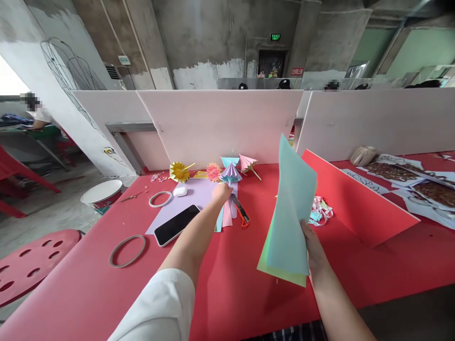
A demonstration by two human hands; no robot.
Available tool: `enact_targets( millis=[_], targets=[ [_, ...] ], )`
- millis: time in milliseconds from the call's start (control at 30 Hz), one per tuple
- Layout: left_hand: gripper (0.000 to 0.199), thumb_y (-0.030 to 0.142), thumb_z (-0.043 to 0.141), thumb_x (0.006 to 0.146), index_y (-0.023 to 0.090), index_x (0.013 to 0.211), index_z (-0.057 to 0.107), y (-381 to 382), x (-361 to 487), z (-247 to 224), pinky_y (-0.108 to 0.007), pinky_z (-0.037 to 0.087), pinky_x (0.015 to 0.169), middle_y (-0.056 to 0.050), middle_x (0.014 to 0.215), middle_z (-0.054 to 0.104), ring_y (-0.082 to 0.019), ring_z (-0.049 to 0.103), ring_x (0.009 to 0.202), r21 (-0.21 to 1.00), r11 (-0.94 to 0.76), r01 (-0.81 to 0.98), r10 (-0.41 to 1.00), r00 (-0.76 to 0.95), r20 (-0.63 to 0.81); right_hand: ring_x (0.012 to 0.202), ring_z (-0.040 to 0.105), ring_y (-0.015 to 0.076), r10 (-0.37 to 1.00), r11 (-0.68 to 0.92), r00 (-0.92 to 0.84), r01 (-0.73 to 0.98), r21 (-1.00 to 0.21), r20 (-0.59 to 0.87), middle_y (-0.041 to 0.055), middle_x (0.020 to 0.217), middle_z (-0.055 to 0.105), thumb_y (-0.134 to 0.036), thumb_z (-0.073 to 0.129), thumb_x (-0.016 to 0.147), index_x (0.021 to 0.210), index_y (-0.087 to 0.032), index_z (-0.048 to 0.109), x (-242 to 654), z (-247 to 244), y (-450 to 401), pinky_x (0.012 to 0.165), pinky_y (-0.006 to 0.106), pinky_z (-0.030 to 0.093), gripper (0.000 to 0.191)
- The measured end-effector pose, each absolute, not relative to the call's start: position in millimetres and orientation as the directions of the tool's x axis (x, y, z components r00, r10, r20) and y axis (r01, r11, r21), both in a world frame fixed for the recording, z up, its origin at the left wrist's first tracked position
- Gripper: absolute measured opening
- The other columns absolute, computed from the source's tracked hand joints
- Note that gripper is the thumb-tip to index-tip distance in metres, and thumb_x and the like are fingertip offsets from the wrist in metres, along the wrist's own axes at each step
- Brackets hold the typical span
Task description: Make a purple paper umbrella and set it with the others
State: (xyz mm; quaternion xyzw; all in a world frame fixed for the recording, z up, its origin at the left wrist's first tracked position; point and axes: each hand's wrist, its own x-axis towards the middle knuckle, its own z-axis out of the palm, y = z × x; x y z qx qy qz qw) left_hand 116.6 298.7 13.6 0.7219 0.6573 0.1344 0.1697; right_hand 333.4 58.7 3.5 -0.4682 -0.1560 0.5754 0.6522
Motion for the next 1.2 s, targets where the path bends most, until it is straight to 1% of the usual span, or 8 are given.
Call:
enact_targets(
  millis=[200,300,400,500,667,900,1100,1200],
  targets=[
    [0.031,0.033,0.05,0.087,0.017,0.113,0.052,276.4,99.2,3.9,-0.039,0.049,0.081,-0.008,0.114,0.054,-0.019,0.056,0.096,0.5,-0.081,0.862,0.997,0.069,0.043,0.061,0.065,0.0186,0.897,-0.104,0.268,-0.646,-0.756,-0.352,0.0,0.073,0.07,-0.047,0.069,0.067,0.097,-0.022,0.062,337.4,-1.7,60.5,0.059,0.032,0.054,0.039],
    [0.031,0.033,0.05,0.087,0.016,0.113,0.052,262.9,67.5,8.7,-0.039,0.049,0.08,-0.008,0.113,0.054,-0.019,0.056,0.095,0.531,-0.063,0.845,0.996,0.021,0.086,0.06,0.064,0.0186,0.885,-0.116,0.294,-0.61,-0.784,-0.36,0.0001,0.074,0.07,-0.047,0.068,0.067,0.096,-0.022,0.063,339.0,-5.7,60.6,0.056,0.031,0.054,0.038],
    [0.032,0.034,0.051,0.086,0.016,0.113,0.052,255.6,25.1,21.7,-0.039,0.049,0.08,-0.008,0.113,0.055,-0.019,0.056,0.095,0.545,0.0,0.839,0.993,-0.064,0.099,0.062,0.065,0.0186,0.884,-0.117,0.305,-0.589,-0.8,-0.354,-0.0001,0.078,0.07,-0.047,0.067,0.068,0.098,-0.024,0.063,339.4,-7.5,60.2,0.059,0.031,0.054,0.038],
    [0.032,0.034,0.051,0.086,0.015,0.112,0.052,245.7,-18.4,33.7,-0.039,0.049,0.08,-0.007,0.112,0.055,-0.02,0.056,0.095,0.54,0.066,0.839,0.99,-0.125,0.072,0.07,0.066,0.0218,0.897,-0.144,0.259,-0.595,-0.791,-0.358,0.0013,0.083,0.071,-0.048,0.064,0.07,0.098,-0.024,0.063,338.6,-8.0,60.2,0.063,0.034,0.054,0.037],
    [0.032,0.035,0.051,0.086,0.015,0.111,0.053,223.1,-63.6,35.0,-0.039,0.049,0.079,-0.007,0.11,0.056,-0.019,0.057,0.093,0.51,0.13,0.851,0.991,-0.117,-0.058,0.077,0.066,0.0239,0.919,-0.131,0.221,-0.609,-0.783,-0.326,0.0021,0.088,0.071,-0.047,0.062,0.072,0.101,-0.024,0.062,336.9,-7.5,61.4,0.068,0.037,0.053,0.036],
    [0.032,0.034,0.051,0.086,0.016,0.113,0.052,252.6,-53.9,28.6,-0.04,0.049,0.08,-0.008,0.113,0.054,-0.02,0.056,0.096,0.472,0.177,0.864,0.979,-0.107,-0.173,0.077,0.066,0.0251,0.907,-0.135,0.243,-0.609,-0.782,-0.345,0.0046,0.088,0.07,-0.047,0.064,0.07,0.104,-0.022,0.062,337.1,-7.5,58.8,0.064,0.037,0.053,0.042],
    [0.032,0.033,0.051,0.086,0.016,0.114,0.051,301.3,-29.6,32.3,-0.04,0.049,0.08,-0.008,0.114,0.054,-0.019,0.056,0.096,0.456,0.195,0.868,0.979,-0.145,-0.144,0.06,0.065,0.0216,0.873,-0.117,0.331,-0.573,-0.811,-0.359,0.0017,0.075,0.071,-0.046,0.067,0.067,0.1,-0.023,0.063,335.0,-4.8,58.6,0.057,0.034,0.052,0.04],
    [0.031,0.033,0.051,0.087,0.017,0.113,0.052,315.2,-18.8,33.1,-0.039,0.049,0.081,-0.008,0.114,0.054,-0.019,0.056,0.096,0.454,0.202,0.868,0.979,-0.166,-0.117,0.058,0.065,0.0207,0.867,-0.125,0.329,-0.584,-0.802,-0.374,0.0011,0.073,0.07,-0.046,0.067,0.067,0.097,-0.024,0.064,334.2,-1.8,58.9,0.057,0.033,0.052,0.038]
  ],
)
